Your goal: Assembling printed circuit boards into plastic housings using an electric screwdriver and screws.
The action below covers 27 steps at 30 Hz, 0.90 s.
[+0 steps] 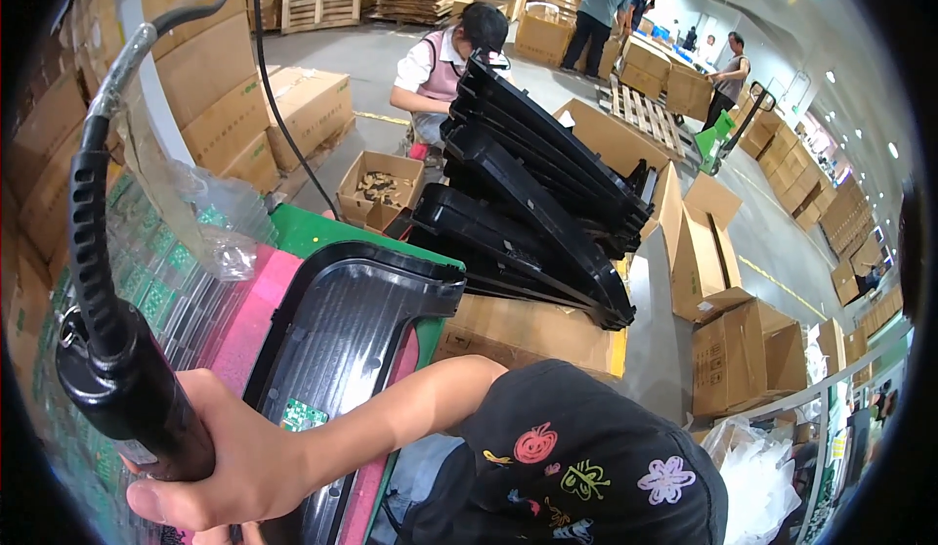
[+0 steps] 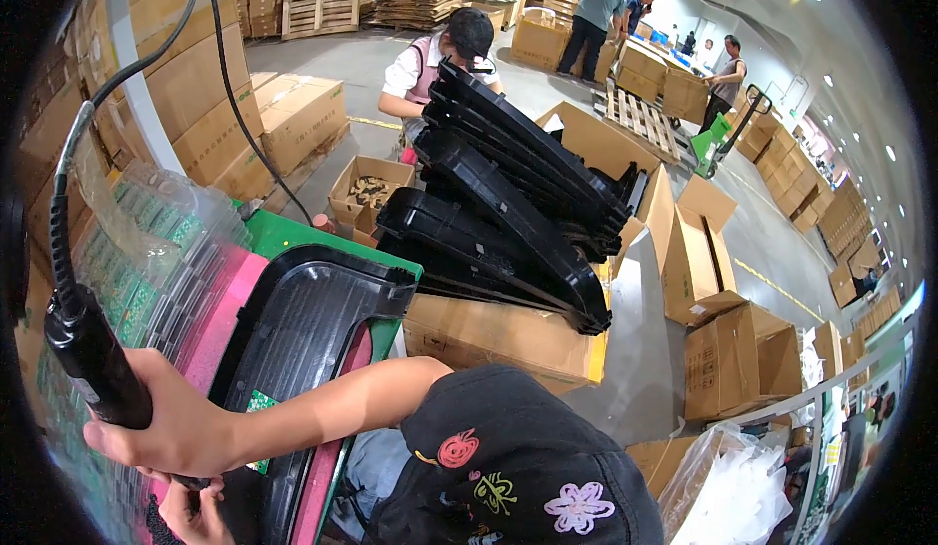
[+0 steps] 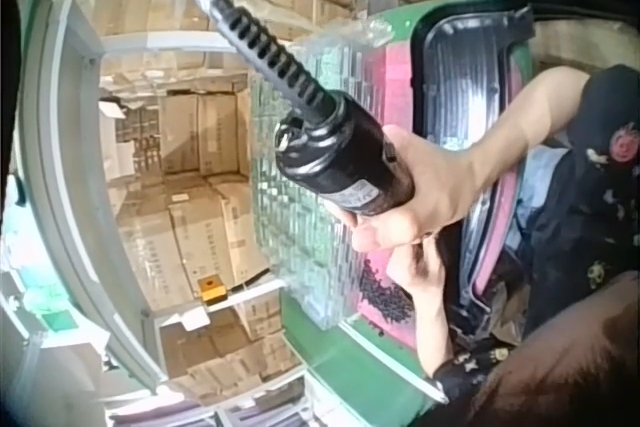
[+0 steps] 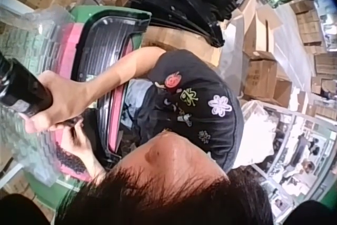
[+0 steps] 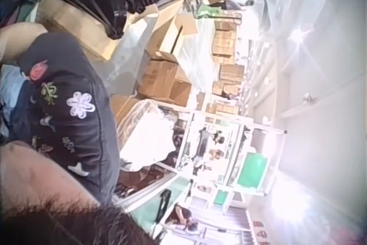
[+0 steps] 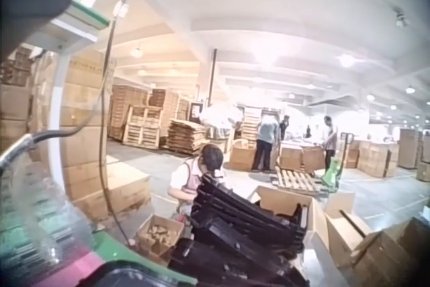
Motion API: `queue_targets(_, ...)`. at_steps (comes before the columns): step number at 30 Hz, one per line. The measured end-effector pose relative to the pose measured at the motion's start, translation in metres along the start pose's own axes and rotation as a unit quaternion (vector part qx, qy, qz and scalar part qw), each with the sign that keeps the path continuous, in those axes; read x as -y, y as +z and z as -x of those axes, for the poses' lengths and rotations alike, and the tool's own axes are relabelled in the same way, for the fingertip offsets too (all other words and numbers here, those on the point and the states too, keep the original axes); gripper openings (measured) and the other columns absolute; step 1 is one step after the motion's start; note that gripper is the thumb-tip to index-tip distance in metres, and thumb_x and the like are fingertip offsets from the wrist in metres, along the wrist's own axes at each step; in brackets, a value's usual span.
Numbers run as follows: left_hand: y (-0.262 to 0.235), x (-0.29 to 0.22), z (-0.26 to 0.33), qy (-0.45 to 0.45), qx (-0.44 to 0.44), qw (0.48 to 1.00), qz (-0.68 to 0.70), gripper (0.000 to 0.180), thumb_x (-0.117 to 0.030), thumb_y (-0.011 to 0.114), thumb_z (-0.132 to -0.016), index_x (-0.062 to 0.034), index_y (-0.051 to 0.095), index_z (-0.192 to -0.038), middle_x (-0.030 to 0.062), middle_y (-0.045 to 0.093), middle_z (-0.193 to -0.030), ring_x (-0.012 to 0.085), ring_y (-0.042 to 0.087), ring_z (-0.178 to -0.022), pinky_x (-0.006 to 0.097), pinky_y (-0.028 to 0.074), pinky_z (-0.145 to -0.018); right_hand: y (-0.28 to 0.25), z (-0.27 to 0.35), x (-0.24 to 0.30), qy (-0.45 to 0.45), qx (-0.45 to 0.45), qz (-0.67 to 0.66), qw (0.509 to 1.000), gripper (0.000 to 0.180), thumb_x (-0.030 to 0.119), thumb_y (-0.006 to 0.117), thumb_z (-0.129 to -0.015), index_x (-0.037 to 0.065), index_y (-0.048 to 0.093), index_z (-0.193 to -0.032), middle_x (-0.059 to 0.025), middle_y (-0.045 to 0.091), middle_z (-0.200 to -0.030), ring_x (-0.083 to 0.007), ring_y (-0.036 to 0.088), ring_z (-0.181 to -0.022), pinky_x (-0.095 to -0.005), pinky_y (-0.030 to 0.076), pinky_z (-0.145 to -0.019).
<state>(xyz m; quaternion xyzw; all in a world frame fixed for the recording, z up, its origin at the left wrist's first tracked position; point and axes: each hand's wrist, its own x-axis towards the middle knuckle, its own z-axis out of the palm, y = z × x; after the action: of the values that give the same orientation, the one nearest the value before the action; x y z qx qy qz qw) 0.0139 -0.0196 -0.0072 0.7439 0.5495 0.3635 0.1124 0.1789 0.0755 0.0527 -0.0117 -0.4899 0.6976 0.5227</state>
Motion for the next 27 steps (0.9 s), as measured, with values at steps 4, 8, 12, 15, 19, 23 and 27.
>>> queue_targets(4, 0.002, 0.007, 0.003, -0.023, 0.007, 1.0, 0.003, 0.004, 0.006, 0.066, -0.085, 0.006, 0.067, -0.088, 0.0106, 0.068, -0.08, 0.0155, 0.062, -0.067, 0.026, 0.051, -0.064, 0.01, -0.001, 0.003, -0.137, -0.04, -0.016, 0.99, 0.02, 0.013, 0.066, -0.083, 0.005, 0.047, -0.081, 0.0025, 0.047, -0.054, -0.0064, 0.048, -0.042, -0.0234, 0.038, -0.038)
queue_targets(8, 0.002, -0.005, -0.004, 0.007, -0.048, 0.998, 0.028, 0.002, 0.006, 0.066, -0.085, 0.0052, 0.067, -0.086, 0.0103, 0.068, -0.08, 0.0166, 0.063, -0.067, 0.027, 0.051, -0.065, 0.007, 0.001, 0.011, -0.019, -0.007, -0.049, 0.999, 0.022, 0.015, 0.067, -0.081, 0.005, 0.047, -0.08, 0.0036, 0.046, -0.06, -0.0054, 0.046, -0.052, -0.025, 0.038, -0.047)
queue_targets(12, -0.003, 0.005, 0.0, -0.031, 0.05, 0.995, 0.074, 0.002, 0.006, 0.067, -0.084, 0.005, 0.068, -0.086, 0.0104, 0.068, -0.08, 0.017, 0.063, -0.067, 0.027, 0.051, -0.064, 0.005, 0.003, 0.016, 0.037, 0.006, -0.049, 0.998, 0.025, 0.018, 0.069, -0.078, 0.006, 0.048, -0.079, 0.0044, 0.044, -0.065, -0.0059, 0.042, -0.06, -0.0269, 0.035, -0.054)
queue_targets(15, 0.001, -0.001, -0.003, -0.037, -0.007, 0.999, 0.026, 0.003, 0.005, 0.069, -0.083, 0.0047, 0.068, -0.085, 0.012, 0.069, -0.08, 0.0188, 0.063, -0.065, 0.029, 0.052, -0.064, 0.008, 0.003, 0.014, -0.013, -0.021, -0.032, 0.999, 0.027, 0.019, 0.07, -0.077, 0.005, 0.048, -0.081, 0.0044, 0.044, -0.064, -0.0062, 0.042, -0.059, -0.0271, 0.035, -0.052)
queue_targets(19, 0.002, -0.01, -0.014, 0.072, -0.042, 0.995, -0.053, 0.008, 0.002, 0.072, -0.083, 0.0049, 0.067, -0.089, 0.014, 0.068, -0.08, 0.0232, 0.064, -0.067, 0.031, 0.053, -0.065, 0.005, 0.006, 0.017, 0.029, -0.022, -0.03, 0.999, 0.028, 0.02, 0.071, -0.075, 0.004, 0.05, -0.085, 0.0039, 0.043, -0.068, -0.007, 0.042, -0.064, -0.0273, 0.035, -0.056)
queue_targets(23, -0.001, -0.01, -0.011, 0.138, -0.067, 0.986, -0.057, 0.013, 0.0, 0.07, -0.085, 0.0052, 0.067, -0.097, 0.0171, 0.067, -0.086, 0.0281, 0.066, -0.074, 0.034, 0.053, -0.066, 0.003, 0.011, 0.009, 0.026, -0.023, -0.011, 0.999, 0.033, 0.023, 0.073, -0.075, 0.002, 0.054, -0.092, 0.0035, 0.042, -0.076, -0.0083, 0.041, -0.073, -0.0274, 0.036, -0.064)
queue_targets(27, 0.001, -0.002, 0.001, 0.074, -0.077, 0.985, -0.137, 0.007, 0.0, 0.063, -0.081, 0.002, 0.056, -0.081, 0.017, 0.063, -0.086, 0.0376, 0.061, -0.073, 0.04, 0.047, -0.063, 0.003, 0.005, -0.024, -0.045, -0.037, -0.017, 0.998, 0.03, 0.023, 0.074, -0.078, 0.003, 0.056, -0.09, 0.0027, 0.05, -0.078, -0.0074, 0.047, -0.072, -0.0263, 0.04, -0.063)
